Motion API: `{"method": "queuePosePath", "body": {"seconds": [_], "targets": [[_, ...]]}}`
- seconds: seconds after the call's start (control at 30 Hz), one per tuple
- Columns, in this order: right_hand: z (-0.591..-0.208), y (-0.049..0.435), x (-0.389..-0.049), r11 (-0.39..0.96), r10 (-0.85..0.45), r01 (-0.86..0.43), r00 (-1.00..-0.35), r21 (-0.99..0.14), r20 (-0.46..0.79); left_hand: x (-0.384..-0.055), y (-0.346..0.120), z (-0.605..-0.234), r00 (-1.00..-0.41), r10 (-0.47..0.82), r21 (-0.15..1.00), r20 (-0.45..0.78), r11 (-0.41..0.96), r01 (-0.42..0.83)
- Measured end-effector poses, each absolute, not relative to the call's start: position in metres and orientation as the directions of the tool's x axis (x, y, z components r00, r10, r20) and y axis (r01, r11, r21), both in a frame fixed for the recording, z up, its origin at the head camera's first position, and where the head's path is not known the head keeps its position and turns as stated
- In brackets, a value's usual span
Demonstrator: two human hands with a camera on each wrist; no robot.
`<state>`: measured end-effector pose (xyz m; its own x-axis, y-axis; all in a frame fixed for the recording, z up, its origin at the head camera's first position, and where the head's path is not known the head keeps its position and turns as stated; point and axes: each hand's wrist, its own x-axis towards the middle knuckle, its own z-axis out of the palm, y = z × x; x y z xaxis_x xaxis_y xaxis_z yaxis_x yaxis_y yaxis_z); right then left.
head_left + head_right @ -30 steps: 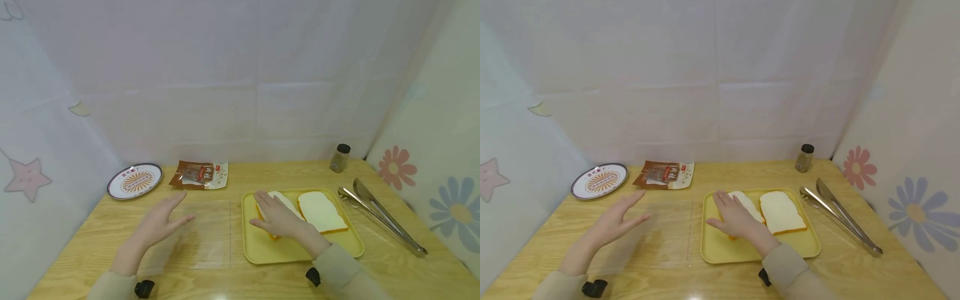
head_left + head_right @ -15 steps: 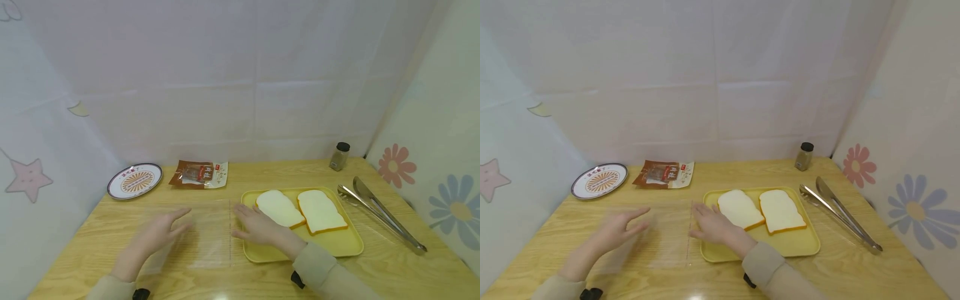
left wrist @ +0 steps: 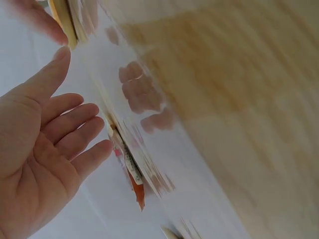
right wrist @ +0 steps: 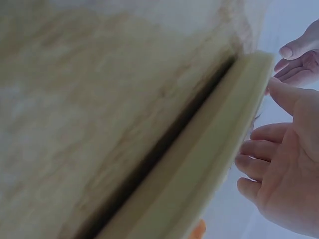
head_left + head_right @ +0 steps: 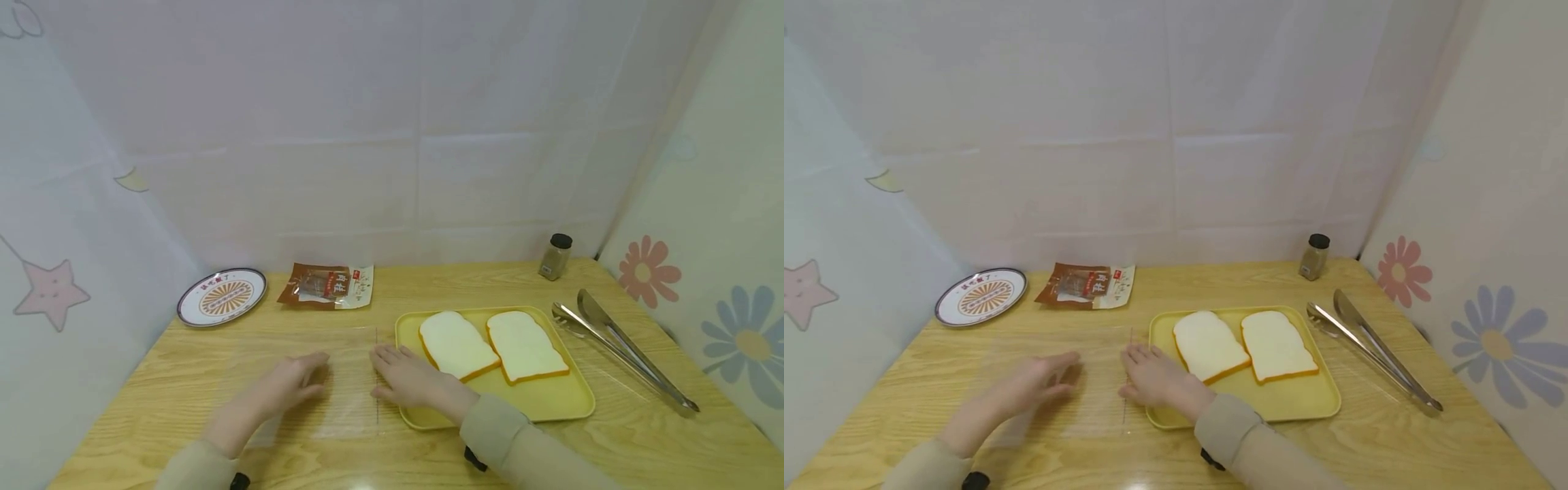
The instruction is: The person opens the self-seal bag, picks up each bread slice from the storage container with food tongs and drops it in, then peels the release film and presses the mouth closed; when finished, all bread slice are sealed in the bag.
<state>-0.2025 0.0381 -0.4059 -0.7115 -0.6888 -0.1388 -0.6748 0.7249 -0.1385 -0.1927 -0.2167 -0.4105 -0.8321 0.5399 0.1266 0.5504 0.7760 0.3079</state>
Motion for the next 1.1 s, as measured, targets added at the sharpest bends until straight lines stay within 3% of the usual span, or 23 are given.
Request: {"method": "queuePosePath", "body": {"seconds": [0.43, 1.1], "targets": [[-0.418, 0.025, -0.204, 0.730, -0.676, -0.682, -0.711, -0.042, -0.196, -0.198, -0.211, -0.417, -0.842, 0.539, 0.360, -0.031, 0.792, 0.494], [-0.409, 0.016, -0.201, 0.749, -0.623, -0.660, -0.731, 0.058, -0.279, -0.207, -0.207, -0.412, -0.798, 0.600, 0.256, 0.048, 0.765, 0.591]]}}
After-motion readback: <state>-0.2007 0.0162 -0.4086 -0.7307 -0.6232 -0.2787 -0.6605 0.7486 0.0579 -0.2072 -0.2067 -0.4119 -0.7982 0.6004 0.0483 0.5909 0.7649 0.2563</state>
